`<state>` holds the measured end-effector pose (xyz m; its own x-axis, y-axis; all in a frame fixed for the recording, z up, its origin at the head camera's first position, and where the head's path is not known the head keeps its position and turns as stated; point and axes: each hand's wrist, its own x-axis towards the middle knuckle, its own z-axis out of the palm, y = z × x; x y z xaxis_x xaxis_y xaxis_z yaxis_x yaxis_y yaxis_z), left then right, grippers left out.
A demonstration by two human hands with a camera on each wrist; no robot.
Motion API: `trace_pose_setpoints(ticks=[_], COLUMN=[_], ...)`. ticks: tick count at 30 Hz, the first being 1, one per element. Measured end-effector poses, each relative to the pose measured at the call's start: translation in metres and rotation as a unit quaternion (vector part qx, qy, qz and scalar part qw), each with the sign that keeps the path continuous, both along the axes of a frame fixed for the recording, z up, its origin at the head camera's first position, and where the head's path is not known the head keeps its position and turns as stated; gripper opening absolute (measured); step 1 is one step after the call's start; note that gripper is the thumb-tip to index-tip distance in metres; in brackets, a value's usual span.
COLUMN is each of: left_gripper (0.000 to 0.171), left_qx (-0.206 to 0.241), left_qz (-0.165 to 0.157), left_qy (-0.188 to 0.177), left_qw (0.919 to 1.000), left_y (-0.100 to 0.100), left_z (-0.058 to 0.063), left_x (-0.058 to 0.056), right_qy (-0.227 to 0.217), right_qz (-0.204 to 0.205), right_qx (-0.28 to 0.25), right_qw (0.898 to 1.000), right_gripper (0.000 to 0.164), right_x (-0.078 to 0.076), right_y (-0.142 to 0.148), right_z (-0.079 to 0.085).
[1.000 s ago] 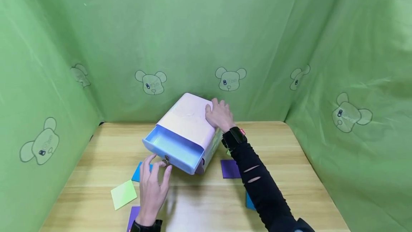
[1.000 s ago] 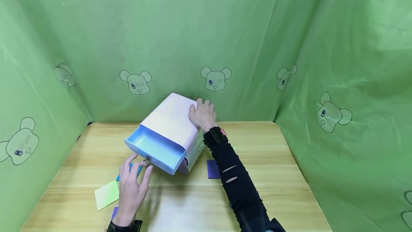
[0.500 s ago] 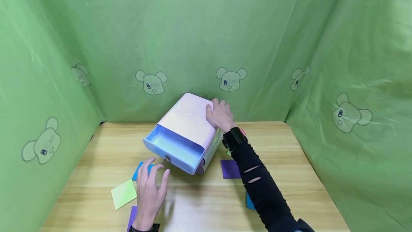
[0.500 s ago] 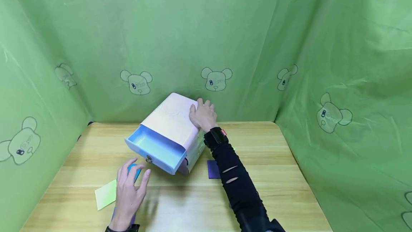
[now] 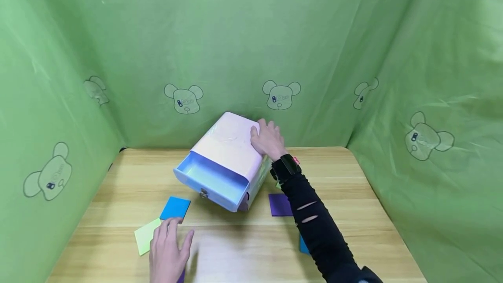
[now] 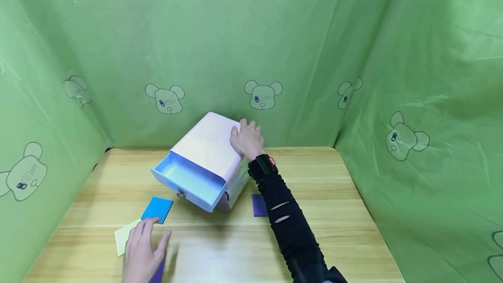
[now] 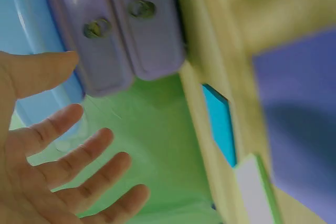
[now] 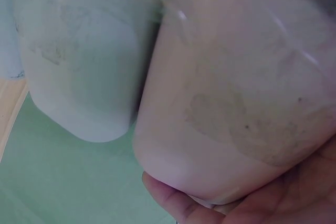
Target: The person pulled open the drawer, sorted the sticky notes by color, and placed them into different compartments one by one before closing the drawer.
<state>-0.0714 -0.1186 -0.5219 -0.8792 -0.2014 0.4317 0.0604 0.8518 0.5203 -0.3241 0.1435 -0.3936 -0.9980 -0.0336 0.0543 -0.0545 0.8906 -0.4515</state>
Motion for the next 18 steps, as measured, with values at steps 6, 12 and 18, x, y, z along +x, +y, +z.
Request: trace_pose_setpoints(ticks=[6,12,18], left_gripper=[0.045,0.056,0.067], left_qx=[-0.004,0.0,-0.003], left_qz=[0.019,0.023,0.006], left_qy=[-0.094,-0.227,-0.303], left_qw=[0.9953,0.9737,0.953], left_y=[-0.015,-0.027,-0.036], left_z=[-0.01,-0.017,-0.031], left_x=[0.01,0.015,0.016], right_qy=[-0.002,0.006,-0.002], right_qz=[-0.002,-0.001,0.002], right_qx=[0.003,0.008,0.005], right_qw=[1.0,1.0,1.0], right_gripper=[0.063,0.063,0.063], right_x=[0.001,0.0,-0.001], right_y=[0.002,0.002,-0.001], right_z=[0.002,0.002,0.0])
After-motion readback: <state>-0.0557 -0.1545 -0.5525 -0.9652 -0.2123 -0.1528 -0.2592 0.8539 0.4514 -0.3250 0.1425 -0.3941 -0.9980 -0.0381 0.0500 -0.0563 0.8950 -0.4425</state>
